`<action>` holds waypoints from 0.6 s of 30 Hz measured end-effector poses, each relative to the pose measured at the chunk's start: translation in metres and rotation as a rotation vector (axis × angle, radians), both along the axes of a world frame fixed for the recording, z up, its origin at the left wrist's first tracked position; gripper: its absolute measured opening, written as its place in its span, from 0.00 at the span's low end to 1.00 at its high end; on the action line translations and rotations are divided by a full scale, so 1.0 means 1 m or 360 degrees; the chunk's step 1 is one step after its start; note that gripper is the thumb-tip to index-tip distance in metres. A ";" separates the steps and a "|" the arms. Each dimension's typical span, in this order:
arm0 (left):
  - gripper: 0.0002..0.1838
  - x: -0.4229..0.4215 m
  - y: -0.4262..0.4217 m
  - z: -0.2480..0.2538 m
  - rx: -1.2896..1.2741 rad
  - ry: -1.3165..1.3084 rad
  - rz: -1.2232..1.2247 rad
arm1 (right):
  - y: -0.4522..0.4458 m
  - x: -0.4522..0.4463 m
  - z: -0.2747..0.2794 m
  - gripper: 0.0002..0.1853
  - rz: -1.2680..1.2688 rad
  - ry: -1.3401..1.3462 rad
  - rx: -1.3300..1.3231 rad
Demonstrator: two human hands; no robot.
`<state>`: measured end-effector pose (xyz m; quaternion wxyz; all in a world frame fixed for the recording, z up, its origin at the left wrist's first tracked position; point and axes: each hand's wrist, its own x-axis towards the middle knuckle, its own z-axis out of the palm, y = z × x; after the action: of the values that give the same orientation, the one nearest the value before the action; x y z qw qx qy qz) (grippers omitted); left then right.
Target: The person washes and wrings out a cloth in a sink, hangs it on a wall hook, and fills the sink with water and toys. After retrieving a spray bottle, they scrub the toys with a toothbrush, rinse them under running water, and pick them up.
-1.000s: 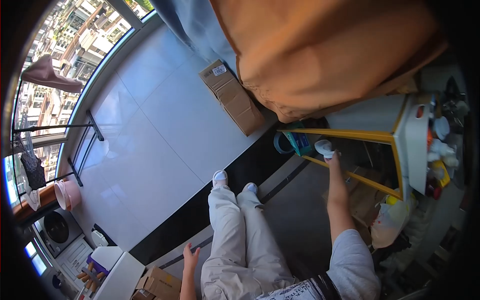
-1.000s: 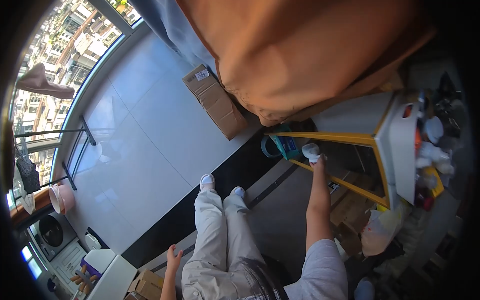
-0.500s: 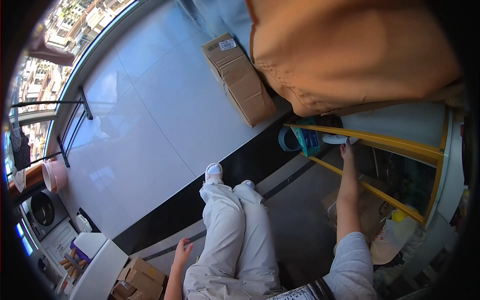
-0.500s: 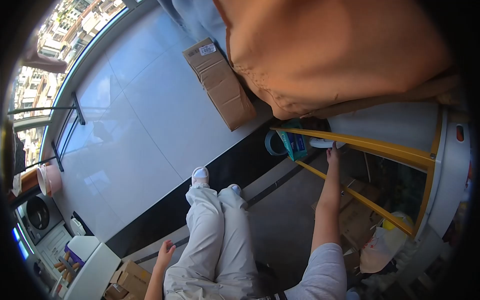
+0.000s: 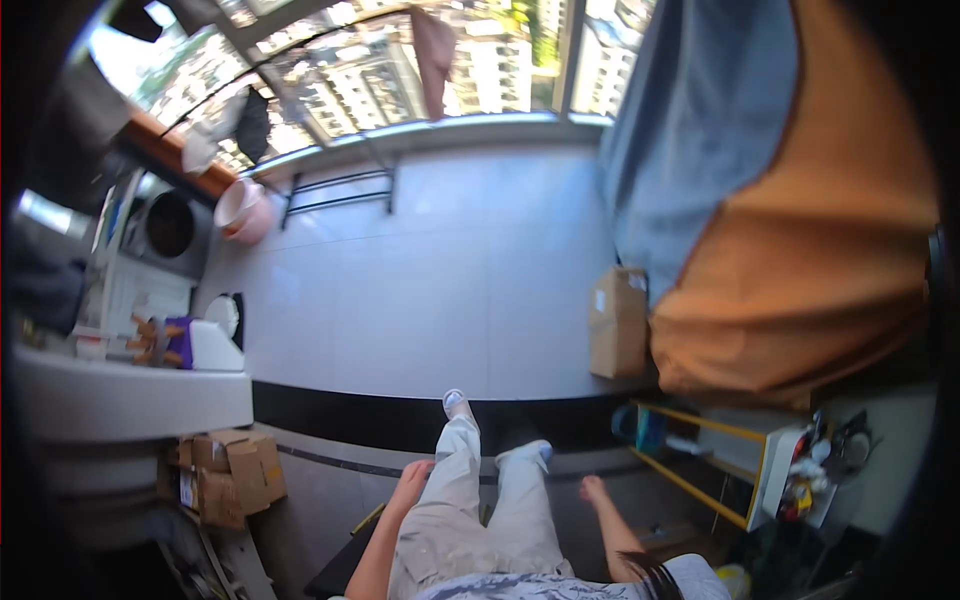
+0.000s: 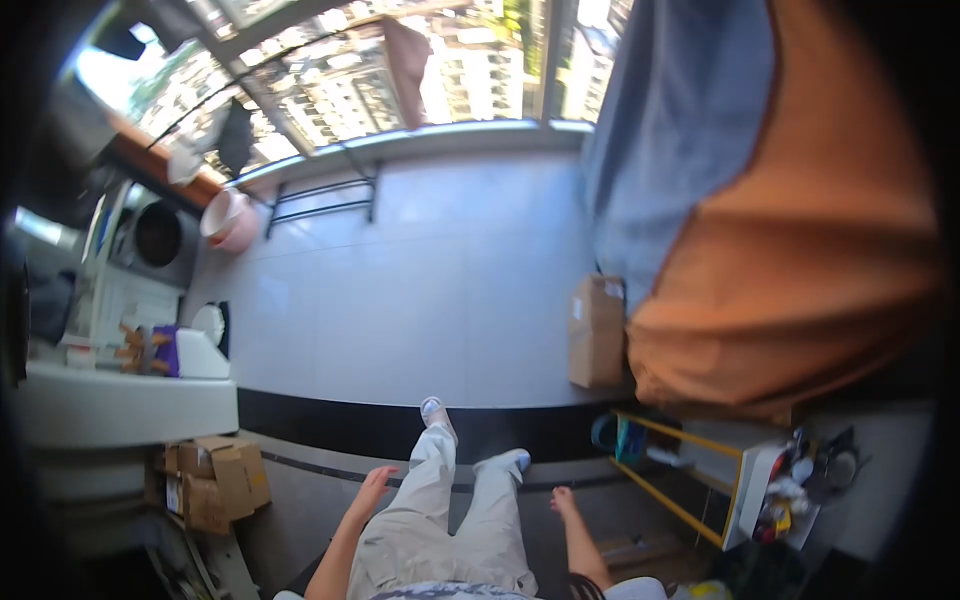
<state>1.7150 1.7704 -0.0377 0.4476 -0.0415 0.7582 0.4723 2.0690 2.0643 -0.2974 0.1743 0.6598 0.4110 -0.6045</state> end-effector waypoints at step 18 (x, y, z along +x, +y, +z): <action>0.29 -0.190 -0.158 0.439 0.3732 0.1156 -0.0158 | -0.121 -0.480 0.157 0.08 0.0820 0.0238 0.0281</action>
<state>1.5249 1.6128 0.4010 -0.0056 0.5488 -0.0439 0.8348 1.5890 1.9432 -0.1403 0.2333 0.4999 0.6279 -0.5490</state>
